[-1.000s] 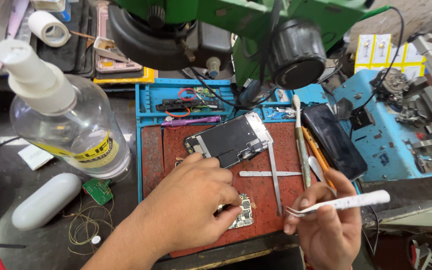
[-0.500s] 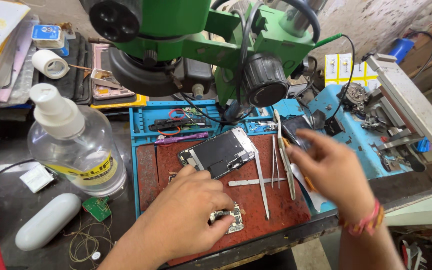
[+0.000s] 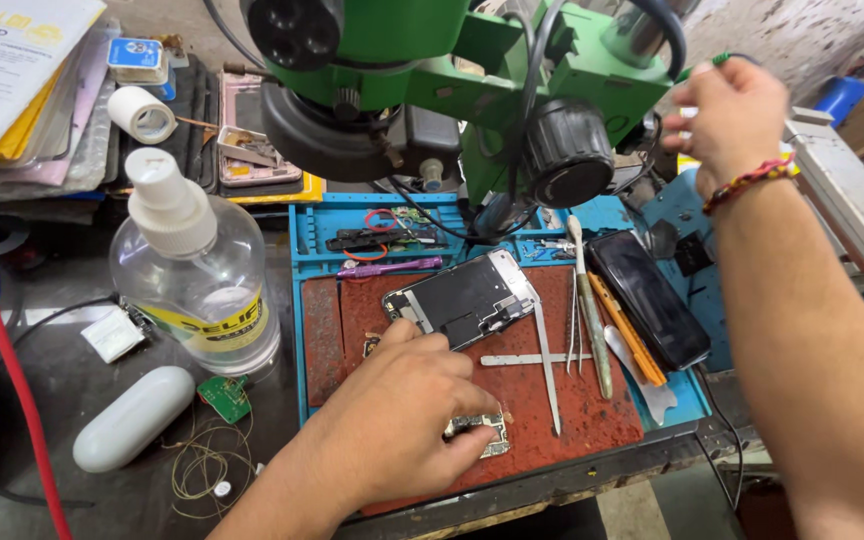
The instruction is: The person uses a soldering iron and tweezers to manipulate internal components and circuitry of a disassembled mobile phone on a workbench.
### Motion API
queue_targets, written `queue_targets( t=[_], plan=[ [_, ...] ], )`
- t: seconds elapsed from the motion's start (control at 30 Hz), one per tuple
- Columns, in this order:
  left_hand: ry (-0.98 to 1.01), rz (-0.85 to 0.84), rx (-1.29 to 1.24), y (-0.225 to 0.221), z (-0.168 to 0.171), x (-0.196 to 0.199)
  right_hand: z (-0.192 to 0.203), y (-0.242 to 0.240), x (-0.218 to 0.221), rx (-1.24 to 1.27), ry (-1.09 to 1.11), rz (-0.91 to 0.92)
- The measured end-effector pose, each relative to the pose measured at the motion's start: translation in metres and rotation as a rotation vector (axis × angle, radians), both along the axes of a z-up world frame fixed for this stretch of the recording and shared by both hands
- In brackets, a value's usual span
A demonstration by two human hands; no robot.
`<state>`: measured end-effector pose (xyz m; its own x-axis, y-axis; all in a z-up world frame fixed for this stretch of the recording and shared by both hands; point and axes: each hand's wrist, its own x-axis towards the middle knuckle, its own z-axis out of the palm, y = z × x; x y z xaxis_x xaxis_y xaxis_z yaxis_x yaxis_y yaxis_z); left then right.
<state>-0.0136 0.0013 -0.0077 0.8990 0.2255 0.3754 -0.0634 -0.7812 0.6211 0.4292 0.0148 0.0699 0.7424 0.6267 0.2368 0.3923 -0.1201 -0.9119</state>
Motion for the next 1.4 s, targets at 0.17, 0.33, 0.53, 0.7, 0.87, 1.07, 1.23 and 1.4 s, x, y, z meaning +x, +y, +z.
queue_targets(
  t=[0.17,0.33,0.53,0.7,0.87,1.07,1.23,1.4],
  plan=[
    [0.034,-0.003,-0.015,0.001,0.005,0.0,0.016,-0.019,0.028,0.28,-0.235,-0.007],
    [0.048,-0.005,-0.013,0.0,0.009,-0.003,0.028,-0.096,-0.001,0.367,-0.085,0.078],
    [0.047,-0.013,-0.011,0.0,0.006,-0.002,-0.037,-0.232,-0.067,0.673,0.417,0.292],
    [0.105,-0.018,-0.032,-0.002,0.005,0.002,-0.098,-0.308,-0.134,0.927,0.833,0.537],
    [0.108,-0.019,-0.041,-0.002,0.002,0.004,-0.124,-0.308,-0.18,0.874,0.884,0.532],
    [0.054,0.05,0.017,-0.004,0.001,0.005,-0.143,-0.293,-0.208,0.757,1.012,0.529],
    [0.098,0.039,-0.029,-0.003,0.003,0.006,-0.176,-0.284,-0.212,0.756,0.713,0.607],
    [0.061,0.051,-0.018,-0.002,0.003,0.006,-0.177,-0.276,-0.225,0.632,0.326,0.501]
  ],
)
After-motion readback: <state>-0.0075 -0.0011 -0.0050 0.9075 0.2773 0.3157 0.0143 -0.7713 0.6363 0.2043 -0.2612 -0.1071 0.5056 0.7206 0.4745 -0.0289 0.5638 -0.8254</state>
